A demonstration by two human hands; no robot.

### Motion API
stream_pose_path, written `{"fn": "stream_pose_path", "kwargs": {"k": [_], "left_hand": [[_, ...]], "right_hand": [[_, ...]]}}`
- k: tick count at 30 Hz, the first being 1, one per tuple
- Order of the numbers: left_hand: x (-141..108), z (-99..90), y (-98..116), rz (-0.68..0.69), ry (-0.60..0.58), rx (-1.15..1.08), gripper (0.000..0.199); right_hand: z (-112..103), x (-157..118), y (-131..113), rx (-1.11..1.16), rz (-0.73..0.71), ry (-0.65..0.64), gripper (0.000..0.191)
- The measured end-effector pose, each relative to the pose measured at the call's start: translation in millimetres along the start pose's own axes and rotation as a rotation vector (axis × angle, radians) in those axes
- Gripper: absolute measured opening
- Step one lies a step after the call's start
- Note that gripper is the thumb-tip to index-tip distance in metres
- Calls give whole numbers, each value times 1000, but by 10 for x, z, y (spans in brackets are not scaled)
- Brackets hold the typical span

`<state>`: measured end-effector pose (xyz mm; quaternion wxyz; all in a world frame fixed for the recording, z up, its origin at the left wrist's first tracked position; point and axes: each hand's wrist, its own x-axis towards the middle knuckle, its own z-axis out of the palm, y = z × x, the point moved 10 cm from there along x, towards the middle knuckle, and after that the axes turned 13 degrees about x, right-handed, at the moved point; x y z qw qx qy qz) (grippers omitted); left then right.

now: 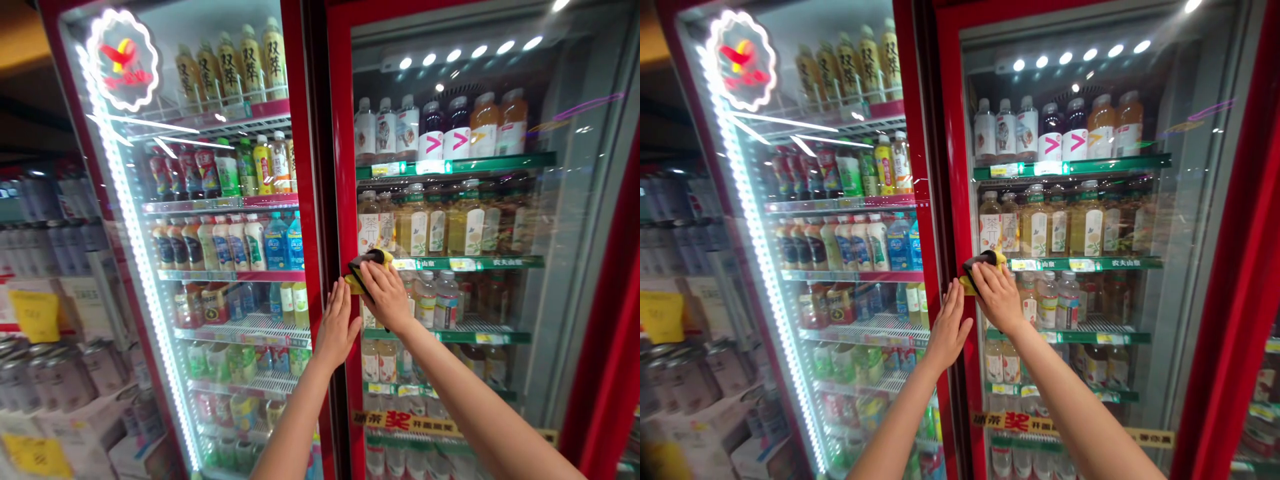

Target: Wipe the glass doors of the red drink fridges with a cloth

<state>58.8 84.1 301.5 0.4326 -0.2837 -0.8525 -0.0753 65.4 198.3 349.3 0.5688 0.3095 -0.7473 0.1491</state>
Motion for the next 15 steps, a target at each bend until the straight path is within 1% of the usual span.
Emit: {"fn": "stream_pose_path", "kwargs": {"k": [4,7,10,13,15], "left_hand": [[-64,48,13,-21,-3,-5,75],[-81,31,28,-26,2,6,75],[-39,-16,43,-34,36,40,77],[18,-65,82,-37,89,81,79],[30,-79,102,-48,113,100,80]], "right_hand": [[14,-62,-117,-10,-150,-43,59],[-10,-55,-149,-40,-221,-44,49],[-18,129,-129,-69,-240,-57,40],[-18,341,-96,-81,-216,-63,36],[-13,375,-81,-81,-191,-55,36]]}}
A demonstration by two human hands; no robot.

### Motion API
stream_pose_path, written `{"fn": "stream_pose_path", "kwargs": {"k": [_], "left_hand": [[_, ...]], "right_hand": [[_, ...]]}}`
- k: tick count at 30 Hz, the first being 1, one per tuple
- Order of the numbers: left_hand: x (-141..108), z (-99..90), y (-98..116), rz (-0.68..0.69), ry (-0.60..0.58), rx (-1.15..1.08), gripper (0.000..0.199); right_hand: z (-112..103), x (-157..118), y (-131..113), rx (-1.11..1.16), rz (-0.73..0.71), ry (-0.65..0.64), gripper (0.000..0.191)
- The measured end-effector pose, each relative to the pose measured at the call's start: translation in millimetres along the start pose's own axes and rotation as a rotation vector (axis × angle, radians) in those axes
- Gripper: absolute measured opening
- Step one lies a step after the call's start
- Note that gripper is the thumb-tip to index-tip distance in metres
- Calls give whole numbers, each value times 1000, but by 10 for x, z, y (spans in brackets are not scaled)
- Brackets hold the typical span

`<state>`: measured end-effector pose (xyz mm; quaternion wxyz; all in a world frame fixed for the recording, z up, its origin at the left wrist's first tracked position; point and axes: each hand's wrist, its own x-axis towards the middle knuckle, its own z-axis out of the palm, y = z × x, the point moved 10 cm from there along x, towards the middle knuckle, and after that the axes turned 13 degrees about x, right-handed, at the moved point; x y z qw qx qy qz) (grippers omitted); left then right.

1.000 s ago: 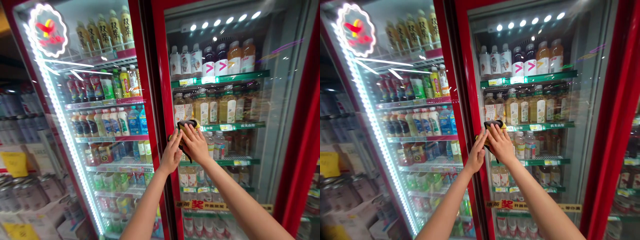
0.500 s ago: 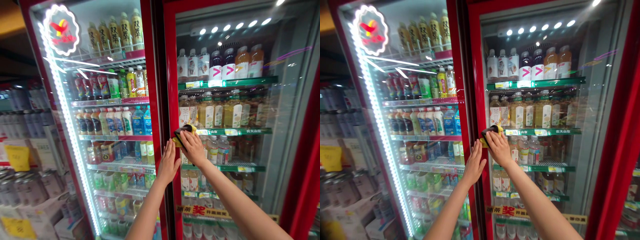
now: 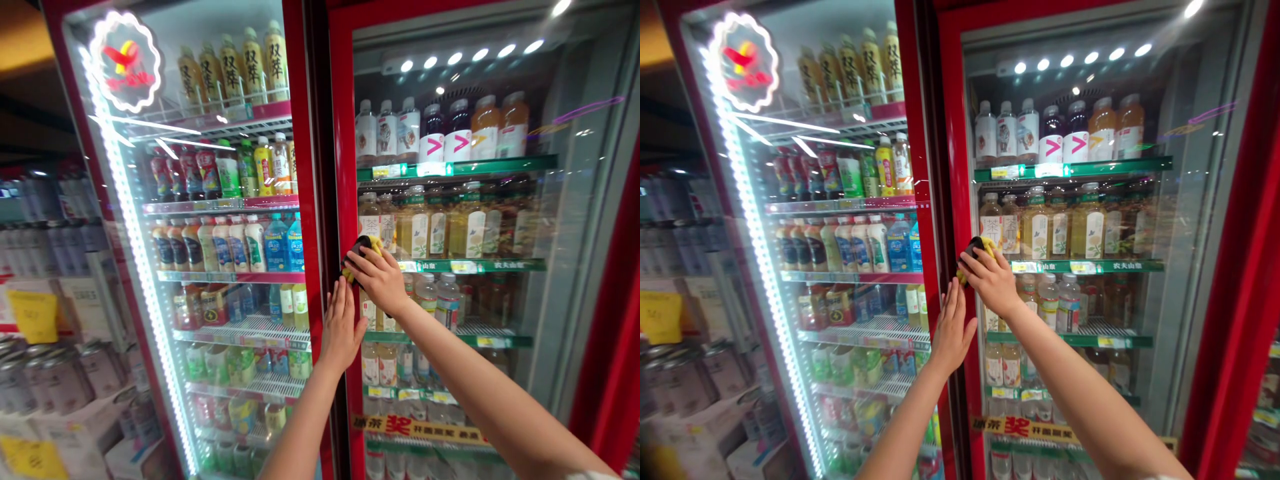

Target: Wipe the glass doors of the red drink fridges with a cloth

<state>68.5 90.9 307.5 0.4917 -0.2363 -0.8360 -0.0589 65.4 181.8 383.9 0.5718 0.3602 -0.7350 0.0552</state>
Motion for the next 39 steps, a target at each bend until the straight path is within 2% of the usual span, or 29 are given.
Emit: {"fn": "stream_pose_path", "kwargs": {"k": [6,9,12,14,17,19,21,23,27,30,33,35,37,39], "left_hand": [[-20,-4,15,-12,-8,9,79],[51,-57,5,-36,14,1,78],[123,-90,46,-27,30,-7,77],[123,-82,74,-16,29,2,77],[62,-28,69,-22,10,35,78],[26,10,53,-27,-1,59,78],[29,35,44,-30,-3,81,79],[70,51,53,-34,-1,98,79],[148,109,145,-22,-11,120,79],[107,189,202,-15,-34,146,80],[32,263,228,6,-65,189,80],[19,270,237,17,-68,213,80],[49,243,262,21,-53,223,81],[101,213,314,25,-34,219,82]], "right_hand": [[78,-115,-114,65,-100,-56,33],[12,93,55,105,-46,-67,39],[-164,246,265,45,63,28,42],[-260,145,321,0,141,105,45],[-274,-223,245,-43,204,165,49],[-196,-396,129,-62,152,131,47],[-143,-401,68,-69,66,91,41],[-190,-263,131,-68,20,104,34],[-419,-42,363,-82,70,229,30],[-455,-230,311,-102,119,286,32],[-345,-451,157,-100,97,238,35],[-299,-464,136,-88,51,184,34],[-343,-390,231,-79,22,160,33],[-480,-331,405,-80,46,199,30]]}}
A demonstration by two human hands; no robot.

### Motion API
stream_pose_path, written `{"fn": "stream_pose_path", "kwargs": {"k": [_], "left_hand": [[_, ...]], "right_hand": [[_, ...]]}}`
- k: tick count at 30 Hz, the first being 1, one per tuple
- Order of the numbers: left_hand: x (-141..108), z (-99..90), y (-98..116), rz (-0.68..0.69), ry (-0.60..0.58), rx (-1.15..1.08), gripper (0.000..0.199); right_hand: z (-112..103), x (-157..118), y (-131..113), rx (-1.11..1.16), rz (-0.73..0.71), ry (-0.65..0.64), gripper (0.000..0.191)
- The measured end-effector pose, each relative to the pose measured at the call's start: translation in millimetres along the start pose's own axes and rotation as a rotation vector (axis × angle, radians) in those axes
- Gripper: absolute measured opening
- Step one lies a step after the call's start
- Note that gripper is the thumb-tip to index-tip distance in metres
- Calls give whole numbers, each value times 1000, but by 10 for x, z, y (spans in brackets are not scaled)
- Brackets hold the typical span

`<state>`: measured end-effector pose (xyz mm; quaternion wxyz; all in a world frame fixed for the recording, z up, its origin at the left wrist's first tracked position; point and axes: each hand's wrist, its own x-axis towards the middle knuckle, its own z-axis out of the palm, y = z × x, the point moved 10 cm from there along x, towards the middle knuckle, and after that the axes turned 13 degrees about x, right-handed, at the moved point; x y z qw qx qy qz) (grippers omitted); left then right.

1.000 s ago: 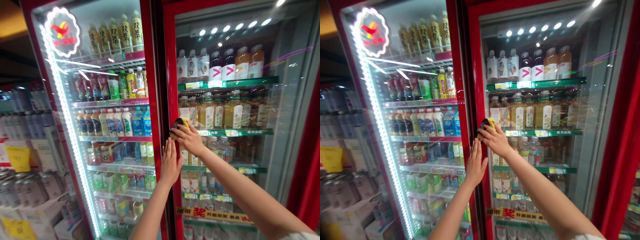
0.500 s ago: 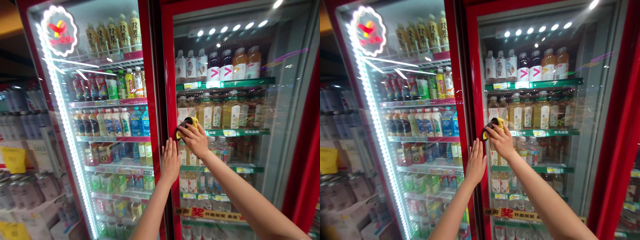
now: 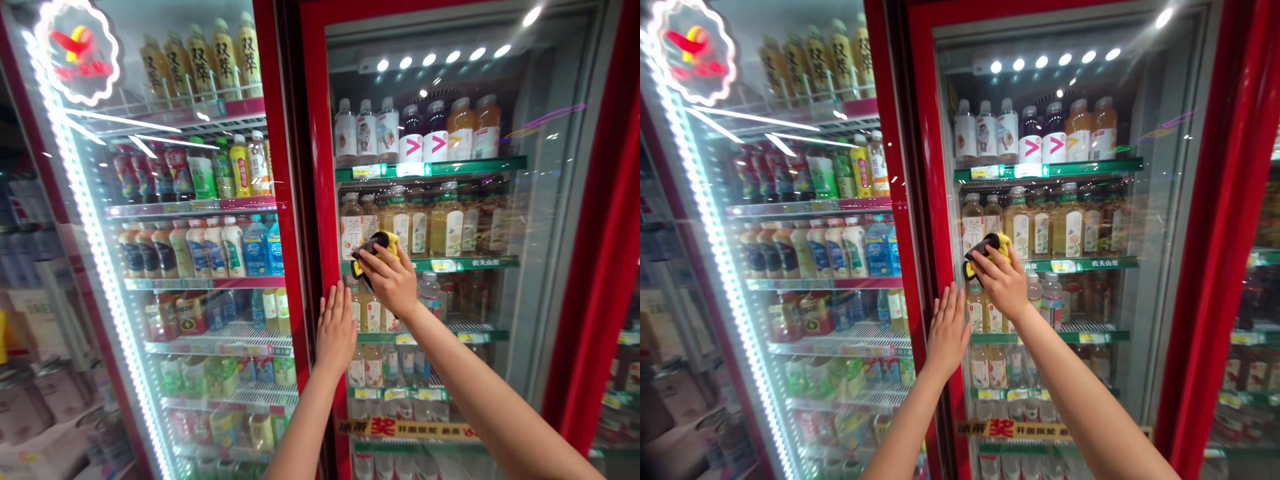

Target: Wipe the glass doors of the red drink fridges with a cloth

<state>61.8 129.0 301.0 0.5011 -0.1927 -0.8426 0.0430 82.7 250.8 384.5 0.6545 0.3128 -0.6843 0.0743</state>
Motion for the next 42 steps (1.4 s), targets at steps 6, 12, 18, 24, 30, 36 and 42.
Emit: {"fn": "stream_pose_path", "kwargs": {"k": [6,12,18,24,30,36,42], "left_hand": [[40,24,194,-5,-3,-21,91],[58,21,305,-59,7,7,99],[193,-28,568,-59,8,-1,99],[285,30,878,-8,2,-39,98],[427,-4,1088,-19,26,-12,107],[467,20,1252,-18,12,-13,112],[620,29,1450,6,42,-16,106]], "right_hand": [[-393,-321,181,-12,104,242,23],[-269,-165,267,3,-36,-20,33],[-776,-298,835,-143,222,177,41],[-569,-590,612,-155,98,-28,48],[-917,-616,1113,-195,226,69,53],[-880,-842,996,-198,190,9,52],[-1096,-660,1381,-199,224,37,55]]}}
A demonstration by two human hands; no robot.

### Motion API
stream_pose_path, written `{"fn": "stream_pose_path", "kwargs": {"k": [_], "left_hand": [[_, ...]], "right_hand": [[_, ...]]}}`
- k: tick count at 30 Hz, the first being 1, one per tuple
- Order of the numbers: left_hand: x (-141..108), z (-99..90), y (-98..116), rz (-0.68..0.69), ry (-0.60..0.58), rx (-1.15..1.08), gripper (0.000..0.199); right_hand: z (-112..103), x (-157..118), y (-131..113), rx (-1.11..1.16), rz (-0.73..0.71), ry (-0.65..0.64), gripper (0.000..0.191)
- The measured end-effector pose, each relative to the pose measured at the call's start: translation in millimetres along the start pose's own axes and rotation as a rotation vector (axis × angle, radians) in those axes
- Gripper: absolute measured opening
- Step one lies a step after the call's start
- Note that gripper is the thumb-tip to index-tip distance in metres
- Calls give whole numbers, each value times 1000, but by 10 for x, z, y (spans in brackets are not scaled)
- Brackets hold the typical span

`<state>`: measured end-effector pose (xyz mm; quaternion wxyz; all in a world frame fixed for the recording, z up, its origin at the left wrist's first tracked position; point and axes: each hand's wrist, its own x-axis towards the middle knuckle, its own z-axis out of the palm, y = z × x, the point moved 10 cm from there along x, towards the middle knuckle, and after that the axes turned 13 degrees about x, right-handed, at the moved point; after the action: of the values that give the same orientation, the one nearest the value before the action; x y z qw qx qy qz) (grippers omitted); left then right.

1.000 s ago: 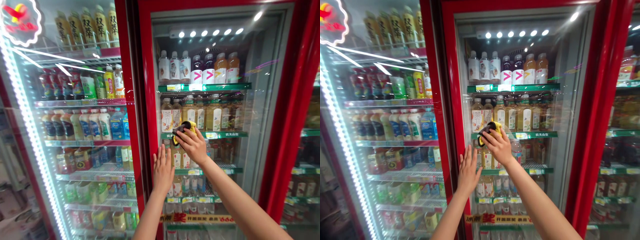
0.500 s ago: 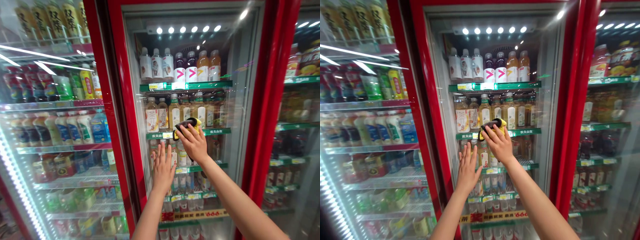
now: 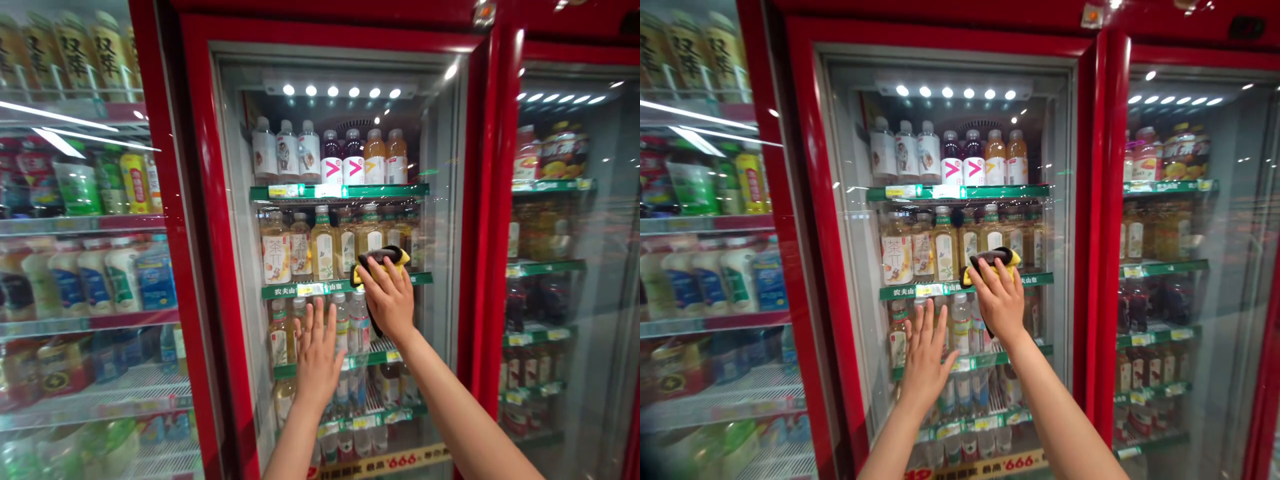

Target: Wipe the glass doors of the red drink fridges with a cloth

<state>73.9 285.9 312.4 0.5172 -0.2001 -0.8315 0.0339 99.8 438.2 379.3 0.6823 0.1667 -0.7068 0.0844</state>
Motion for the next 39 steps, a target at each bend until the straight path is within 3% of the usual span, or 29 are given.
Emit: {"fn": "stream_pose_path", "kwargs": {"k": [3,5,9,12,15,19,22,26,29,31,35,39], "left_hand": [[54,3,114,20,22,7,107],[80,15,186,42,28,5,107],[158,26,278,50,48,-3,104],[221,28,349,52,60,-12,100],[253,16,439,70,78,-14,98],[296,9,551,93,96,-24,96],[370,22,650,115,94,-51,99],[449,56,783,126,78,-59,102],[461,72,867,124,77,-65,100],[474,78,932,132,80,-81,99],[568,86,1091,148,82,-111,96],[656,96,1268,180,72,-117,90]], "right_hand": [[-159,-144,203,-33,125,96,58],[-154,-218,209,-46,116,69,57],[-116,-79,324,-51,18,-49,51],[-301,3,660,-80,80,20,49],[-458,-187,887,-121,178,95,52],[-444,-416,902,-152,189,54,55],[-444,-304,991,-149,147,-1,53],[-582,-258,1255,-142,205,34,52],[-609,-465,1260,-138,253,51,55],[-543,-539,1148,-135,204,0,54],[-436,-343,1013,-125,32,-124,45],[-522,-254,1235,-158,122,-106,50]]}}
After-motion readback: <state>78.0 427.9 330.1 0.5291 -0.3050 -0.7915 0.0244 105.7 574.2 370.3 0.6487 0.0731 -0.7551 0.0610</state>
